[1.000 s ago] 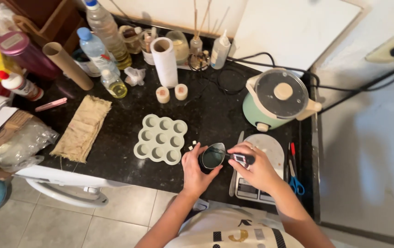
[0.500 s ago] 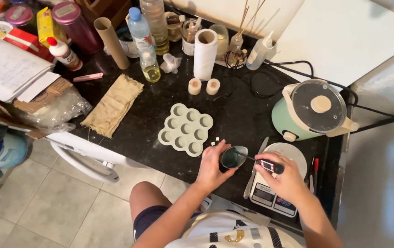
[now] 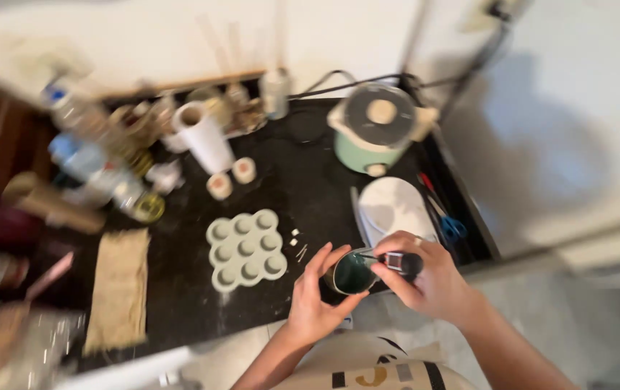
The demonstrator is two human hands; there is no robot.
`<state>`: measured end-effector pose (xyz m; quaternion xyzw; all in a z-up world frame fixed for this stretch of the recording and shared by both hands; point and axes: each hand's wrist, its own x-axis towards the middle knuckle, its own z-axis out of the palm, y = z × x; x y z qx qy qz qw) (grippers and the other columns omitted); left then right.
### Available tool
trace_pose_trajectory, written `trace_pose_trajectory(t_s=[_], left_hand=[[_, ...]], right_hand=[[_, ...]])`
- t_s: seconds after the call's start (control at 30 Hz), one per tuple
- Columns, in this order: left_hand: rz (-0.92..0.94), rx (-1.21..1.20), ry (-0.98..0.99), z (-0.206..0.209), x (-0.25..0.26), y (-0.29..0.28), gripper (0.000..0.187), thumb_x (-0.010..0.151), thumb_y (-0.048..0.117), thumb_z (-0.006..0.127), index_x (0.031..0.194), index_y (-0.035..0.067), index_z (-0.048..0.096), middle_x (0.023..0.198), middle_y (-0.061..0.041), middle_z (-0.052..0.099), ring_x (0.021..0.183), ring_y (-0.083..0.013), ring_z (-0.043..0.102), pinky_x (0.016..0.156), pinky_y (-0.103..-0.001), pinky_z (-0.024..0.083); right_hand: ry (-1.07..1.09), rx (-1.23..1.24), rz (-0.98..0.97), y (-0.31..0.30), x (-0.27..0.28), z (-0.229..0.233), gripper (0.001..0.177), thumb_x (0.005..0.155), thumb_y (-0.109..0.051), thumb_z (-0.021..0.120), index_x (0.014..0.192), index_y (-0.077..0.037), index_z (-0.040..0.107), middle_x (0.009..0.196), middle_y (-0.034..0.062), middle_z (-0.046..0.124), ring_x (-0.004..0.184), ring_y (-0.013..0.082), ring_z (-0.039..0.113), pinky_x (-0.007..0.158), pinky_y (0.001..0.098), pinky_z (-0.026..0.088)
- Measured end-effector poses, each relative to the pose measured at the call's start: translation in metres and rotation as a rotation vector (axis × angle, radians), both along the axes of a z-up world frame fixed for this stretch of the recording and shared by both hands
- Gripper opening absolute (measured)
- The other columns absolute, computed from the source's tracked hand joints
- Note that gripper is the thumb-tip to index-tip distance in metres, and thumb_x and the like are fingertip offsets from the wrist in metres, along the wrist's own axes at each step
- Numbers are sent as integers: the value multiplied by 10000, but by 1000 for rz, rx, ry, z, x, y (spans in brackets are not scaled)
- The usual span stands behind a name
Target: Measuring the temperature of melted wax in a pot and a container using a digital thermometer on a scale.
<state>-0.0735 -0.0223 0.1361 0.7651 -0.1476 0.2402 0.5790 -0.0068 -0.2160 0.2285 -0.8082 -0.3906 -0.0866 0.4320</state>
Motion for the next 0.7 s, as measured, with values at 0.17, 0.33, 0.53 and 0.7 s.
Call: trace_pose_trajectory(t_s=[0.17,0.33,0.53,0.7], left_hand=[[-70,-29,-68,13,-10,9,873,804,178,895,1452,-22,346,1333,-193,678,1224,-286,703,1081,-392,547],[27,-23,-121,12,-25,17,855,801,202,897,1438,-21,371,1299,-187,695,1181,-284,726,1043,-388,568],[44,17,-127,31,-46,37,915,750,228,918,1452,26,367,1293,-135,716,1209,-244,709,1088,-377,521],[45,35,-48,50,-58,56,985,723,278,936,1488,81,348,1280,-96,736,1253,-227,664,1120,-377,445]], right_hand=[[-16,-4,-119,4,-38,17,124,973,-183,630,984,-62,605,867,47,679,671,168,681,652,267,530],[205,128,-142,30,-78,32,101,945,-156,673,937,-56,681,779,43,681,652,145,655,627,256,523],[-76,-7,-149,35,-71,50,173,1017,-231,572,976,-66,602,805,16,661,616,112,633,590,227,533],[-47,83,-7,70,-67,69,254,1020,-295,563,948,-60,626,702,-5,603,530,93,510,523,231,409]])
